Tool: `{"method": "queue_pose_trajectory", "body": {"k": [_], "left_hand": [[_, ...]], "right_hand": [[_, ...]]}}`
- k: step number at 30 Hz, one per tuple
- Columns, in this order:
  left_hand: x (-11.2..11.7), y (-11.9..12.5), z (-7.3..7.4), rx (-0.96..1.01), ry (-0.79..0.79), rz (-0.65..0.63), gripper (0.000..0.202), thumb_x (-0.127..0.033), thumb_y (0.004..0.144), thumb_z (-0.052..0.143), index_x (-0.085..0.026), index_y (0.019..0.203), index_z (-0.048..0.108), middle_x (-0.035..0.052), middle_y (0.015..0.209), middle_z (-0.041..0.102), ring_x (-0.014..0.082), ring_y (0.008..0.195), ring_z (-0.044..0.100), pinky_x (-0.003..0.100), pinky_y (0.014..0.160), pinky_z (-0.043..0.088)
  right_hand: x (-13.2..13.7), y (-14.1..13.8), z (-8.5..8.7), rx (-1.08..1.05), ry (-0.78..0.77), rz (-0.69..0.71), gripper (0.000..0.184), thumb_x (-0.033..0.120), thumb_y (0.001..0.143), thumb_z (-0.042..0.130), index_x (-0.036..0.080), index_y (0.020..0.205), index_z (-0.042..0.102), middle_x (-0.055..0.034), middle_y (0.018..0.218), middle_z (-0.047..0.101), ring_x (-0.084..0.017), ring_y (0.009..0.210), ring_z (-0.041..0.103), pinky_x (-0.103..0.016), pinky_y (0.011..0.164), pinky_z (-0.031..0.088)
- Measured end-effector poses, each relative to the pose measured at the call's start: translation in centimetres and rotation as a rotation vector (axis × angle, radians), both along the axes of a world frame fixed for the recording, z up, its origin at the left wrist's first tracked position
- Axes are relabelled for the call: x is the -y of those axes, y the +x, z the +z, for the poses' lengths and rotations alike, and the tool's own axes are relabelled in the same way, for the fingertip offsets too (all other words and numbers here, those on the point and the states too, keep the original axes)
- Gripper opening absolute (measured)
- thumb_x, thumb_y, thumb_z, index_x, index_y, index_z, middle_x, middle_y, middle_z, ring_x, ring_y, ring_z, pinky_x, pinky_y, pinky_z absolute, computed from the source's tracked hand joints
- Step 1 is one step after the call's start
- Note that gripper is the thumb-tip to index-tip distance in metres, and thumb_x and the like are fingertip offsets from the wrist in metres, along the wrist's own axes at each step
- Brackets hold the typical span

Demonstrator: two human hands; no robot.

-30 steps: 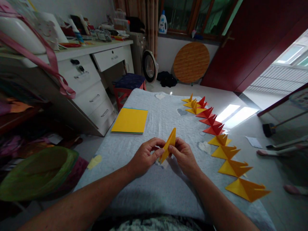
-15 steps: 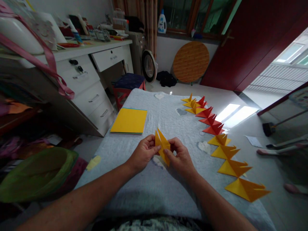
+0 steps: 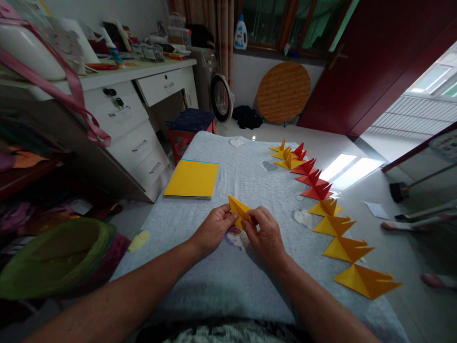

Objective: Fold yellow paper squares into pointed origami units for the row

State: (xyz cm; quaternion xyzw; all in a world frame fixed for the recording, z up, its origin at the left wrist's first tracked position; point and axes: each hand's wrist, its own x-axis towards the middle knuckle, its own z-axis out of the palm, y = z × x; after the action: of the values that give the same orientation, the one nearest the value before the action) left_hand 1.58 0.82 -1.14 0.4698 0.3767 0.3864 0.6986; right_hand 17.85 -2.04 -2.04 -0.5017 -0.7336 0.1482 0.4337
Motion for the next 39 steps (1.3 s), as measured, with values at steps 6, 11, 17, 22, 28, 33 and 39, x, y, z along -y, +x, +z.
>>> {"method": "queue_pose_trajectory", "body": {"k": [6,11,17,22,28,33,39], "left_hand": [[0.0,0.0,-0.2,0.062,-0.096,-0.004,0.044,-0.045,0.078,0.076,-0.016,0.108,0.064,0.007,0.098,0.073,0.0173,0.082,0.07,0.027,0.073,0.057],[-0.1,0.0,-0.1,0.161,-0.169,0.001,0.038,-0.03,0.077,0.076,-0.016,0.11,0.061,0.0076,0.103,0.074,0.0173,0.085,0.071,0.025,0.075,0.056],[-0.2,-0.1,0.2,0.248,-0.183,0.049,0.041,-0.03,0.077,0.077,-0.016,0.112,0.059,0.009,0.105,0.074,0.0192,0.089,0.072,0.026,0.077,0.056],[-0.6,-0.1,-0.3,0.196,-0.146,0.146,0.043,-0.034,0.075,0.079,-0.014,0.109,0.06,0.0104,0.105,0.074,0.0223,0.094,0.072,0.028,0.076,0.057],[-0.6,-0.3,-0.1,0.136,-0.098,0.159,0.04,-0.035,0.078,0.077,-0.014,0.109,0.063,0.0096,0.105,0.074,0.0236,0.095,0.071,0.031,0.076,0.058],[-0.2,-0.4,0.2,0.192,-0.026,0.069,0.032,-0.027,0.079,0.074,-0.014,0.107,0.064,0.0092,0.106,0.074,0.0228,0.098,0.07,0.034,0.089,0.054],[0.0,-0.5,0.3,0.23,-0.046,0.003,0.041,-0.01,0.069,0.07,-0.018,0.109,0.063,0.0066,0.104,0.074,0.0208,0.096,0.071,0.032,0.09,0.052]], "right_hand": [[0.1,-0.1,0.3,0.144,0.058,0.027,0.012,0.016,0.093,0.051,0.02,0.093,0.063,-0.0041,0.081,0.056,-0.019,0.076,0.053,-0.03,0.068,0.045],[0.4,-0.2,0.4,0.356,0.15,0.032,0.022,0.014,0.093,0.049,0.017,0.105,0.067,-0.0075,0.084,0.057,-0.022,0.078,0.051,-0.034,0.072,0.048],[0.6,-0.5,0.6,0.464,0.151,0.043,0.032,0.02,0.093,0.053,0.014,0.122,0.065,-0.0111,0.093,0.058,-0.024,0.082,0.05,-0.039,0.074,0.049],[0.8,-0.5,1.1,0.39,0.129,0.095,0.028,0.022,0.093,0.056,0.019,0.118,0.067,-0.0103,0.097,0.057,-0.024,0.086,0.051,-0.04,0.077,0.05],[0.5,0.0,0.8,0.141,0.091,0.113,0.014,0.018,0.095,0.051,0.019,0.097,0.065,-0.0072,0.09,0.059,-0.021,0.085,0.054,-0.036,0.077,0.049],[0.3,0.1,0.5,0.065,0.014,0.07,0.004,0.024,0.091,0.059,0.02,0.092,0.059,-0.0059,0.089,0.058,-0.021,0.085,0.056,-0.036,0.076,0.049],[0.4,0.1,0.5,0.053,0.039,0.032,0.017,0.028,0.088,0.067,0.021,0.101,0.058,-0.0071,0.098,0.058,-0.022,0.091,0.056,-0.038,0.08,0.049]]}}
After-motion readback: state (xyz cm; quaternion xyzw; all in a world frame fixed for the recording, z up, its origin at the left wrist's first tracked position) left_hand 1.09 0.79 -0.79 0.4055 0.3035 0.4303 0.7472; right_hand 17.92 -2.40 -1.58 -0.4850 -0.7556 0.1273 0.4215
